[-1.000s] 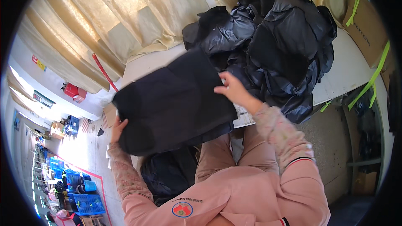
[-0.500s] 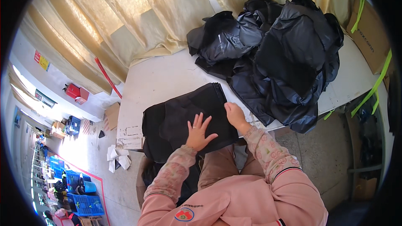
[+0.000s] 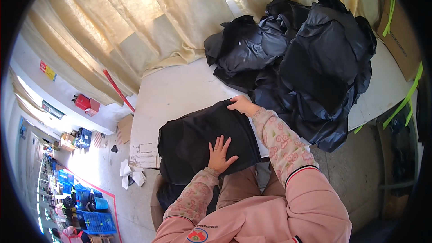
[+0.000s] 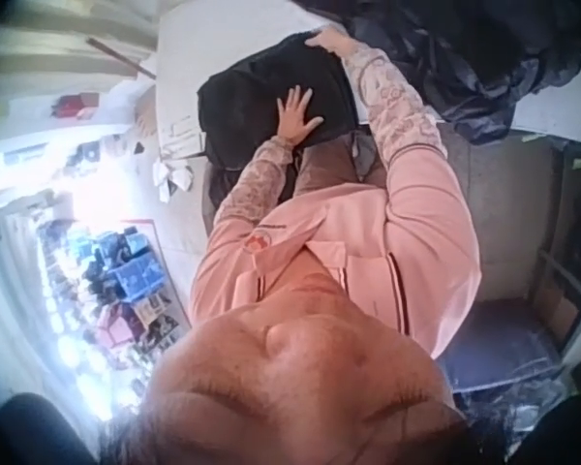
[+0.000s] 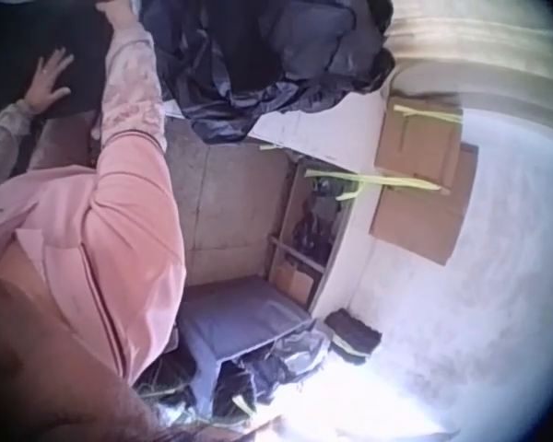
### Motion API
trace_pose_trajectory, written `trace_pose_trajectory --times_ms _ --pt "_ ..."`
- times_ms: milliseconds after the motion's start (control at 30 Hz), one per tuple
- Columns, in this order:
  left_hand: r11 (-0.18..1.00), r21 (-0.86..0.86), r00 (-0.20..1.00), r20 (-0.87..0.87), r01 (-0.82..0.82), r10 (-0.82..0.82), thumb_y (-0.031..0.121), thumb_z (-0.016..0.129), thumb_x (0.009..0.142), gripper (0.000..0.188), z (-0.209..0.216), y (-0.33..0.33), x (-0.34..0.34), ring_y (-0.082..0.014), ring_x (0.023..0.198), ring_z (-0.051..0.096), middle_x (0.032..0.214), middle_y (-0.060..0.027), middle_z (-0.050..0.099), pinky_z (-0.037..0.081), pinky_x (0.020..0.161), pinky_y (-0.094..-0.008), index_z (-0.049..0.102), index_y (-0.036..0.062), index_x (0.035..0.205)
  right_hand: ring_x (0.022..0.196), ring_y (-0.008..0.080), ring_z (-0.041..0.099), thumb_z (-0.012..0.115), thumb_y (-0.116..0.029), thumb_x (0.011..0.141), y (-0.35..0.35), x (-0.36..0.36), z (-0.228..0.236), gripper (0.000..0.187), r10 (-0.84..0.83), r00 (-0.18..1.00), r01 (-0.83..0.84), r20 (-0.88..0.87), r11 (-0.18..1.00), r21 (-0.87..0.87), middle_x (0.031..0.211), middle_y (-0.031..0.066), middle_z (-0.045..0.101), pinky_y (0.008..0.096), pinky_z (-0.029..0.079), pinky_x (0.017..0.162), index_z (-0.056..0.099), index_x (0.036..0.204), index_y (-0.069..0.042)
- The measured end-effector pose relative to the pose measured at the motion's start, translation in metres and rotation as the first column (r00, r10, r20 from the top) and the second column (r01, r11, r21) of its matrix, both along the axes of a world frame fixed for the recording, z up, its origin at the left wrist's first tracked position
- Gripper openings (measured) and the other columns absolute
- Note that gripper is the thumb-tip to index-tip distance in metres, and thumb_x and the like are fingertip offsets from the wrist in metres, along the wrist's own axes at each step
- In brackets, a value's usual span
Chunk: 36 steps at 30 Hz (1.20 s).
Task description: Inspecting and organizing black fabric pieces on a workbench.
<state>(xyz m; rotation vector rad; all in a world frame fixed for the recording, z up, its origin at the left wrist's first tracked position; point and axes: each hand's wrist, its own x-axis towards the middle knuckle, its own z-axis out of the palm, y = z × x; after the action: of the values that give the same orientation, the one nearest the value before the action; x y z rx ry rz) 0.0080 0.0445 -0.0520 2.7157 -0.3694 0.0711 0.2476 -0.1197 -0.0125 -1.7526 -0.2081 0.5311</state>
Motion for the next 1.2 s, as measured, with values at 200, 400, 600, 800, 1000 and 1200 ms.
trace_pose_trajectory --times_ms 200,400,600,800,1000,1200 --pt "1.000 0.002 1.000 0.019 0.002 -0.002 0.064 0.059 0.087 0.088 0.002 0.001 0.000 -0.0393 0.151 0.019 0.163 -0.0207 0.021 0.008 0.117 -0.0648 0.030 0.0179 0.156 0.070 0.0092 0.058 0.073 -0.010 0.081 -0.003 0.000 0.000 0.022 -0.118 0.993 0.117 -0.018 0.926 0.359 0.086 0.0016 0.067 0.0255 0.043 0.058 0.071 0.102 -0.006" --pt "1.000 -0.013 1.000 0.012 0.018 -0.018 0.064 0.060 0.087 0.087 0.001 0.001 -0.002 -0.0380 0.151 0.017 0.163 -0.0197 0.021 0.007 0.117 -0.0645 0.031 0.0180 0.156 0.069 0.0163 0.060 0.066 -0.004 0.085 -0.032 -0.023 0.008 0.010 -0.675 0.714 0.580 0.186 0.719 0.382 0.080 0.0049 0.065 0.0314 0.047 0.062 0.069 0.094 -0.006" --pt "0.998 -0.032 0.997 -0.049 0.051 -0.053 0.063 0.060 0.087 0.088 0.007 0.004 -0.001 -0.0378 0.152 0.014 0.164 -0.0190 0.018 0.005 0.116 -0.0659 0.029 0.0191 0.157 0.134 0.0409 0.043 0.069 -0.019 0.084 -0.037 -0.126 0.003 0.058 0.134 0.385 0.086 0.913 0.980 -0.180 0.143 0.0196 0.047 0.0507 0.035 0.111 0.051 0.138 -0.008" --pt "0.992 0.030 0.992 -0.036 0.122 -0.120 0.064 0.061 0.086 0.087 0.031 -0.014 0.013 -0.0389 0.153 0.011 0.165 -0.0191 0.014 0.005 0.114 -0.0702 0.030 0.0244 0.157 0.143 0.0391 0.034 0.069 -0.031 0.089 -0.050 -0.153 -0.028 0.060 0.239 0.646 0.128 0.725 0.902 -0.412 0.152 0.0170 0.041 0.0555 0.032 0.113 0.049 0.142 -0.010" --pt "0.990 0.047 0.978 -0.165 0.135 -0.125 0.066 0.061 0.086 0.087 0.021 -0.037 0.027 -0.0379 0.154 0.006 0.166 -0.0181 0.010 0.006 0.113 -0.0721 0.030 0.0241 0.157 0.118 0.0347 0.053 0.069 -0.001 0.080 -0.150 -0.131 0.064 0.032 -0.460 0.207 0.592 0.863 0.762 0.264 0.123 0.0165 0.056 0.0434 0.040 0.105 0.061 0.111 -0.003" --pt "0.993 0.020 0.945 -0.312 0.114 -0.102 0.059 0.066 0.086 0.084 0.039 -0.040 0.038 -0.0380 0.153 0.009 0.164 -0.0191 0.018 0.010 0.113 -0.0715 0.034 0.0231 0.155 0.104 0.0297 0.059 0.076 -0.018 0.088 -0.307 -0.120 0.097 0.048 -0.752 -0.105 0.925 0.650 0.167 0.342 0.117 0.0177 0.061 0.0400 0.047 0.091 0.054 0.123 0.006"
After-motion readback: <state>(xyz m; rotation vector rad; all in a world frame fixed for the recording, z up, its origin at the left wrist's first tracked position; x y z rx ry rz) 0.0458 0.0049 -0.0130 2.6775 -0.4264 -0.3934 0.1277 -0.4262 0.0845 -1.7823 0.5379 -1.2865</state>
